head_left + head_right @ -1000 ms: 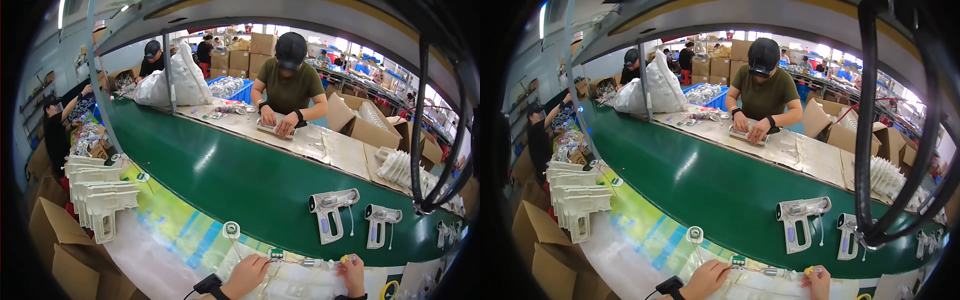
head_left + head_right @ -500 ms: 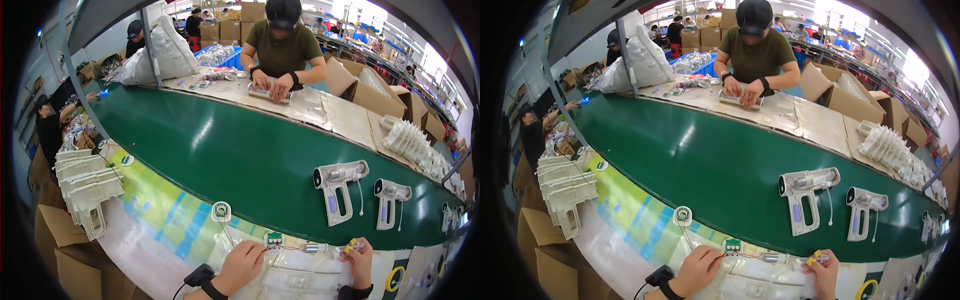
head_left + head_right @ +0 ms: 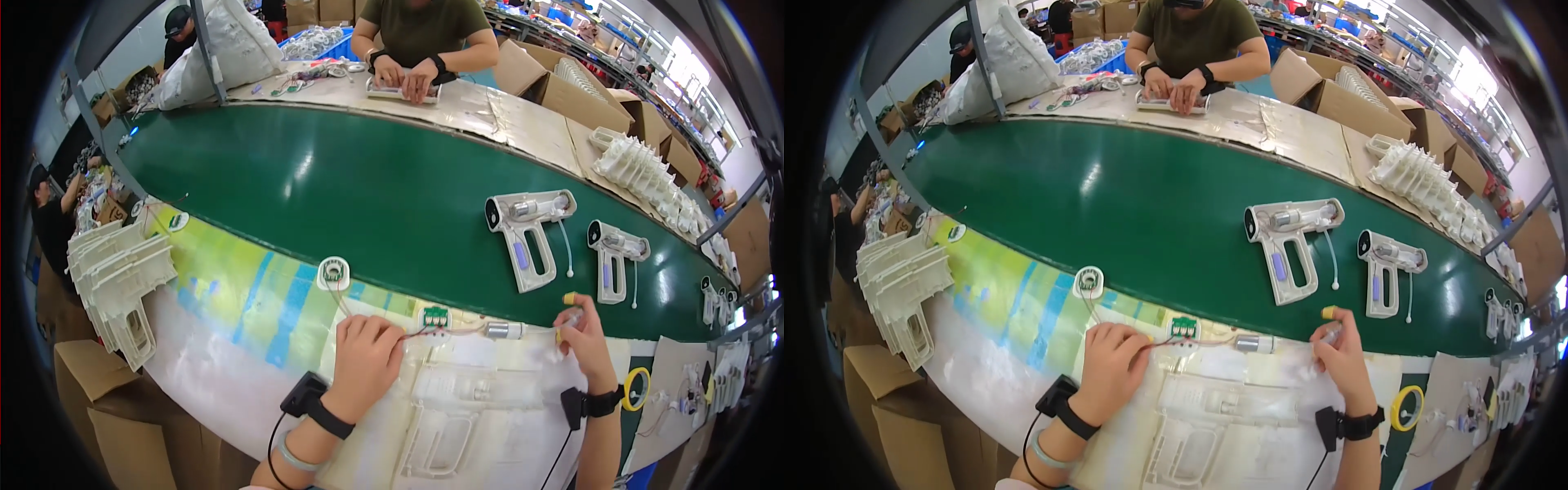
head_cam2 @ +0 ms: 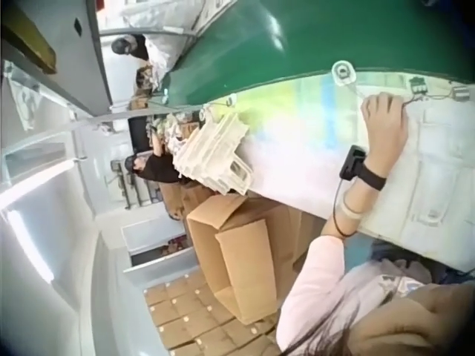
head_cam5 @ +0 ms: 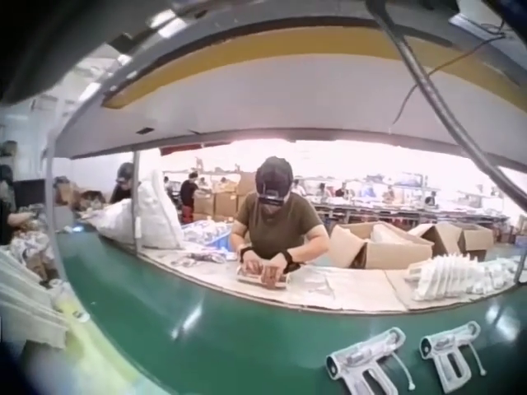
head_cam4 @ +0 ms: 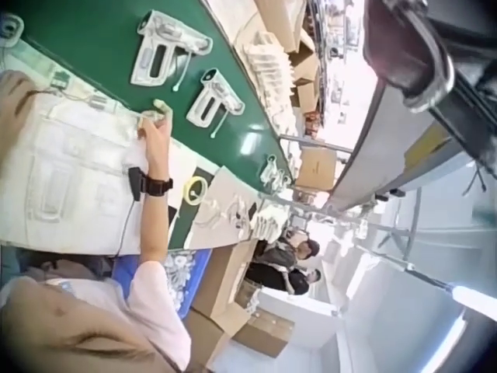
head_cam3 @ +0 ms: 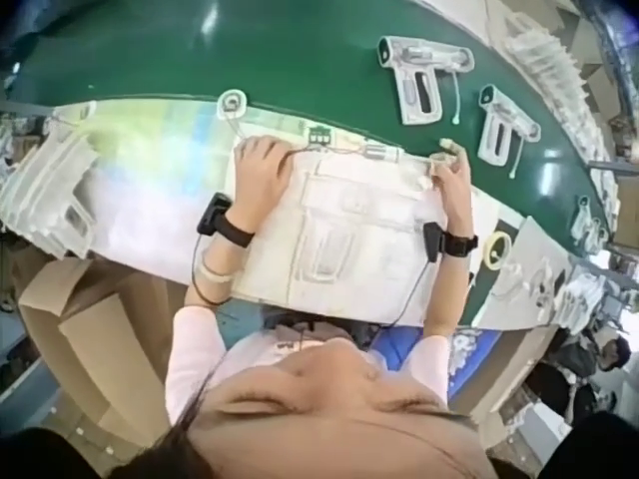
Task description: The person assembles a toy gun by placing a battery, motor, and circuit board into the plastic housing. They route a tube through the shell, secure components with tape, and fit the housing halves together before placing it on the conveyor belt.
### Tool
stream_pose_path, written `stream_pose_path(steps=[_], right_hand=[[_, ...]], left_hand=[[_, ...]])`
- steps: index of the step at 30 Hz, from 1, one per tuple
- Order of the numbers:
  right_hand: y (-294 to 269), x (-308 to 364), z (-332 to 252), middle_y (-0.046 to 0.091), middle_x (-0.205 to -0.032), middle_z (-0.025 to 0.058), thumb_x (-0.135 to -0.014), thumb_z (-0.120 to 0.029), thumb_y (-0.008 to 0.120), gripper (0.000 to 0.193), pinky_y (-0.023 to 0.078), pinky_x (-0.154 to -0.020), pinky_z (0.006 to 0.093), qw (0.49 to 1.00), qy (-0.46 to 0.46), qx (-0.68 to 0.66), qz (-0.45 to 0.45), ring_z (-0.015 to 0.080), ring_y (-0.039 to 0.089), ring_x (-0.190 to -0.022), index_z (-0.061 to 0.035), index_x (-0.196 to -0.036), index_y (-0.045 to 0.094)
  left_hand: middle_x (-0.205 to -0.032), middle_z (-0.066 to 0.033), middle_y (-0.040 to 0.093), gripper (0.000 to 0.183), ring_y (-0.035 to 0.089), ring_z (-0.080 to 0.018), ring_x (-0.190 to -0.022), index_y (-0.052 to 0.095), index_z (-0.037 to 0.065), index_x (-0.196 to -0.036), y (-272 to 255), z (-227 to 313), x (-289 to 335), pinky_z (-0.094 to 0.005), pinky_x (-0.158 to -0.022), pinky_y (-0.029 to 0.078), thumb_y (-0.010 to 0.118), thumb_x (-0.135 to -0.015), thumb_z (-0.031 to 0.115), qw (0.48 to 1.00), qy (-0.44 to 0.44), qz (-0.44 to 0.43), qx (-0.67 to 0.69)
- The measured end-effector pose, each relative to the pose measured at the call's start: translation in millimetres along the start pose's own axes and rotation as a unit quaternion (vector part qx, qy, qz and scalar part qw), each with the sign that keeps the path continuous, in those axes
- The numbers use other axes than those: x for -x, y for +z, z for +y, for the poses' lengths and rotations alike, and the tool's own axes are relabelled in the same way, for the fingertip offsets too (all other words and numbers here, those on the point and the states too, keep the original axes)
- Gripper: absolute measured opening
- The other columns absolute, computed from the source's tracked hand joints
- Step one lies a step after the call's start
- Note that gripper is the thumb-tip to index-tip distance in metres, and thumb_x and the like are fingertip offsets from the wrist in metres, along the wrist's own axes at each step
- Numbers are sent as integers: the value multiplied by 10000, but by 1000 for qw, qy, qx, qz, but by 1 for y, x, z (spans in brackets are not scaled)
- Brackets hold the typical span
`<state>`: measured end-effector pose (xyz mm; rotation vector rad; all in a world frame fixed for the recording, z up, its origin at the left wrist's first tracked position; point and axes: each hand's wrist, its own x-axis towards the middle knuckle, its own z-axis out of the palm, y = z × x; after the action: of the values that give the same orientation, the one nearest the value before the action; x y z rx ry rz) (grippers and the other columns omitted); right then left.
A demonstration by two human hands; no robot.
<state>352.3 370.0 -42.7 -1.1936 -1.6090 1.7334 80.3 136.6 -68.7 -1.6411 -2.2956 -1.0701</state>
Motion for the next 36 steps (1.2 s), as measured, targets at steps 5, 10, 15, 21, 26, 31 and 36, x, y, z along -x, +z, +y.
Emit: stream_pose_path(steps=[5,10,15,21,26,31,36], right_hand=[[7,16,-28,538,-1093,138,-749,0,649,583,503,-679,286,847,-205,487,63,169,611,-789,-47,-1288,432],[70,23,-52,608,-814,111,-781,-23,675,345,511,-638,278,858,-206,470,23,190,615,-657,-3,-1113,583],[135,3,-39,686,-883,160,-807,-65,670,274,535,-723,323,883,-210,408,-95,260,677,-789,19,-1066,641],[177,-13,-30,618,-1155,211,-736,-71,684,631,481,-929,419,789,-243,535,-179,361,593,-1087,18,-1325,478],[176,-3,-43,615,-987,164,-707,34,663,442,519,-822,359,817,-268,489,-146,309,622,-920,21,-1142,586],[159,12,-73,614,-941,110,-748,105,601,214,538,-729,282,857,-323,375,-145,214,634,-841,36,-949,631],[153,38,-90,608,-930,123,-767,103,629,202,549,-705,303,868,-398,279,-103,235,653,-820,36,-958,634]], left_hand=[[-891,-58,585,146,553,-261,-893,645,75,-890,7,0,-1,-407,-840,405,711,-760,78,999,18,-12,39],[-906,-64,586,109,546,-272,-879,641,72,-884,7,-4,0,-403,-793,423,689,-786,69,998,13,41,40],[-885,-74,573,98,551,-275,-857,633,74,-883,10,-3,6,-395,-759,426,676,-795,77,996,45,-9,81],[-870,-53,541,90,542,-238,-886,637,90,-872,15,6,16,-393,-784,410,672,-813,148,996,75,-33,-17],[-881,-51,547,97,536,-245,-893,645,96,-882,20,5,21,-370,-831,396,673,-825,170,998,57,-13,13],[-947,-85,584,182,533,-322,-954,657,39,-961,12,8,6,-412,-842,436,698,-818,145,978,-5,16,210],[-963,-88,663,239,635,-246,-937,628,-3,-1039,-9,25,-33,-355,-836,507,711,-851,119,949,-19,3,313]])
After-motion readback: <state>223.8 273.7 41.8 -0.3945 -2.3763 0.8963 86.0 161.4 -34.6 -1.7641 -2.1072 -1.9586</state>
